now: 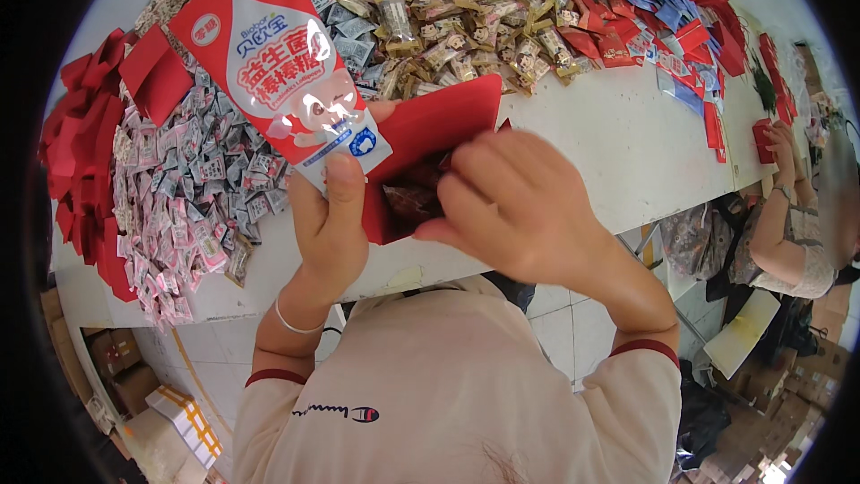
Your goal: The person repeatedly picks small wrapped candies from a large pile on a table and places them into red paper envelopes, then folds and closes each envelope. The process is repeated continuously with multiple candy types and red envelopes.
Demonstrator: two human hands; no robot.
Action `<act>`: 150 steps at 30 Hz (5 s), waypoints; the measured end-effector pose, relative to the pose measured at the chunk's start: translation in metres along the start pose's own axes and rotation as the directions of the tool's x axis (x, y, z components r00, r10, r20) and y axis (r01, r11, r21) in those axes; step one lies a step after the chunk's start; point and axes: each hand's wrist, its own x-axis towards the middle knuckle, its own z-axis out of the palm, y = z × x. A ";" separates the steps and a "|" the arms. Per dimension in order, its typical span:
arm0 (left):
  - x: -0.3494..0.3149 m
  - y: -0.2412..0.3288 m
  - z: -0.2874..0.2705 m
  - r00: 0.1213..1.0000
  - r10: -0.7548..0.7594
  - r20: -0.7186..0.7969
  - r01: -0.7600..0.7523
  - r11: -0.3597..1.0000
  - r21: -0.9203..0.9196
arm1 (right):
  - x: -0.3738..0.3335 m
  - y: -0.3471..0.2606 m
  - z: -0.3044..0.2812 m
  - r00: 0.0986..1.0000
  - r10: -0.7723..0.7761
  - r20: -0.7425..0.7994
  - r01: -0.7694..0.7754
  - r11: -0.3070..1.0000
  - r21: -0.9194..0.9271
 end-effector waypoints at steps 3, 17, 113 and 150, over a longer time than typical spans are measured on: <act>0.002 -0.002 -0.002 0.997 0.044 0.057 -0.050 0.992 0.117 | -0.012 -0.018 0.007 0.978 0.015 0.209 0.013 0.991 -0.130; 0.011 0.030 -0.012 0.848 -0.188 0.495 -0.251 0.681 0.688 | 0.012 -0.003 -0.045 0.988 -0.111 0.108 0.128 0.979 -0.162; -0.030 -0.039 -0.021 0.906 0.203 0.373 -0.368 0.814 0.450 | -0.076 0.014 0.058 0.898 0.305 -0.317 -0.058 0.796 0.602; -0.021 -0.035 -0.024 0.876 0.179 0.448 -0.443 0.664 0.602 | -0.058 0.032 0.037 0.964 -0.117 -0.237 0.158 0.974 0.163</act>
